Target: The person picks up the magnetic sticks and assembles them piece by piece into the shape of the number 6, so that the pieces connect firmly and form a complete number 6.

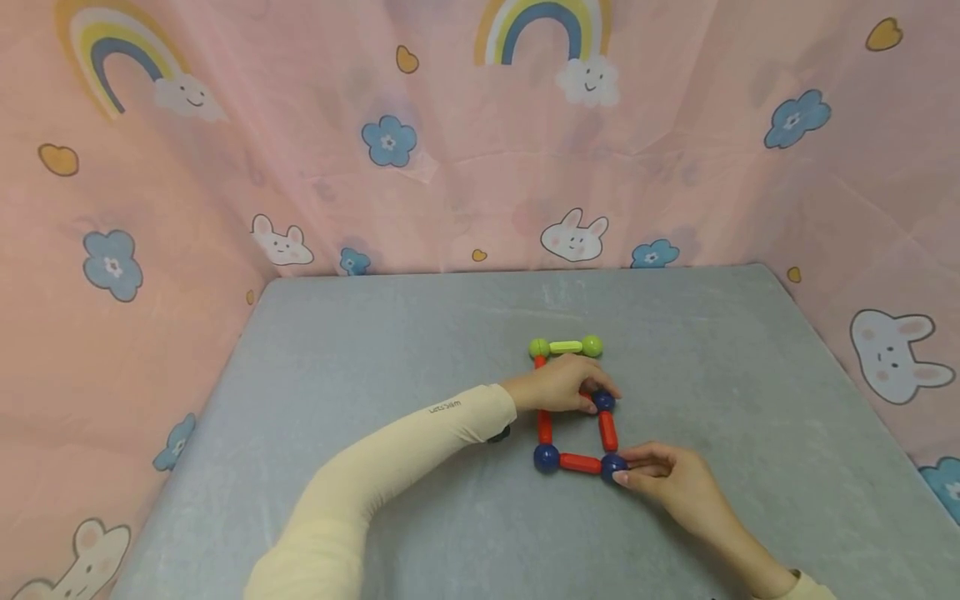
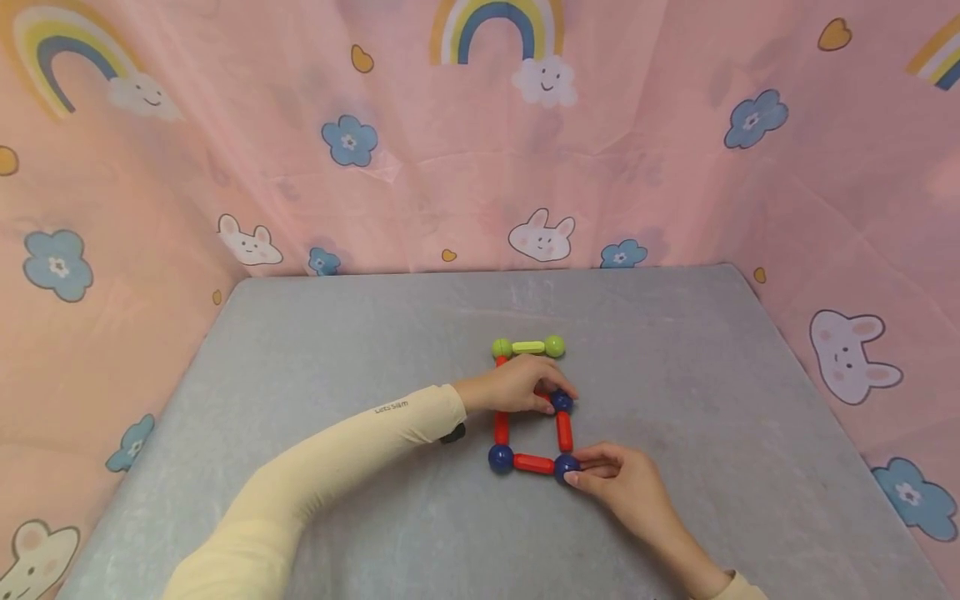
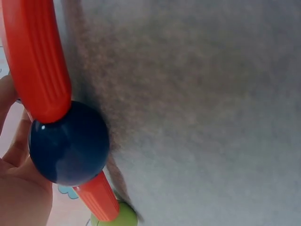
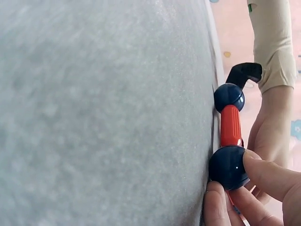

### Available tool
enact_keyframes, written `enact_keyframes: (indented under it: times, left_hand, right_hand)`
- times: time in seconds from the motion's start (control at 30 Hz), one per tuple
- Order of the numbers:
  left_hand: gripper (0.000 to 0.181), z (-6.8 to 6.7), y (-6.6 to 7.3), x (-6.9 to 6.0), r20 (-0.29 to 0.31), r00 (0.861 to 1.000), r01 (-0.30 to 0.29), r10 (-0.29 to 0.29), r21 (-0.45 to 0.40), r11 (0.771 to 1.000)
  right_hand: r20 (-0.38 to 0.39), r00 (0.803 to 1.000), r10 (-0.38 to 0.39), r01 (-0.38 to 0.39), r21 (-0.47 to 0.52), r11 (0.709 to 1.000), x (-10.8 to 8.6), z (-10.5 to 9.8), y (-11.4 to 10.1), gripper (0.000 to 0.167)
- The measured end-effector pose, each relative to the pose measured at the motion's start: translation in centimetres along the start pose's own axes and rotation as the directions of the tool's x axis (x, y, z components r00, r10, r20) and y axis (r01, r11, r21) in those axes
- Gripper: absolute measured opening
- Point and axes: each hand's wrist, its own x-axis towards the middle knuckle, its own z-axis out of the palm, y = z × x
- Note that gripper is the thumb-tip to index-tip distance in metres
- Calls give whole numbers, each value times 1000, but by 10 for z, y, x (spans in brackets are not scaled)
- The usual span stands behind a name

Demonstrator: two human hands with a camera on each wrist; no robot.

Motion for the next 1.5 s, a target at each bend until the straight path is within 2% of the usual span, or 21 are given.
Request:
enact_keyframes:
  times: [0.5,0.7,0.9,1.03,1.2,1.33,1.5]
  left_hand:
    - [38,-1,4,-3,0,1000,13,-13,-13,1000]
    - [39,-1,5,-4,-1,1000,15,-15,-22,1000]
    - [41,-1,4,-4,-7,1000,19,-20,-46,999]
    - [42,-1,3,-7,-27,998,50,-52,-73,996]
    - [37,-3,2,-11,-43,993,106,-110,-69,992]
    - [36,-5,3,-13,-47,991,121,-124,-62,991]
    - [35,-5,3,-15,-55,989,133,-137,-66,989]
  right_hand:
    - [-9,1000,30,-31,-38,999,4,-3,-2,46]
    - [10,1000,20,-19,-48,999,7,-6,-3,44]
    - [30,999,-32,33,-38,999,10,-8,-3,43]
    - [49,997,-55,56,-29,998,12,-9,-3,43]
    - [63,998,-19,22,-40,999,13,-10,-5,45]
    - [54,999,0,4,-64,998,13,-10,-8,45]
    - [58,998,-13,17,-64,998,17,-10,-8,45]
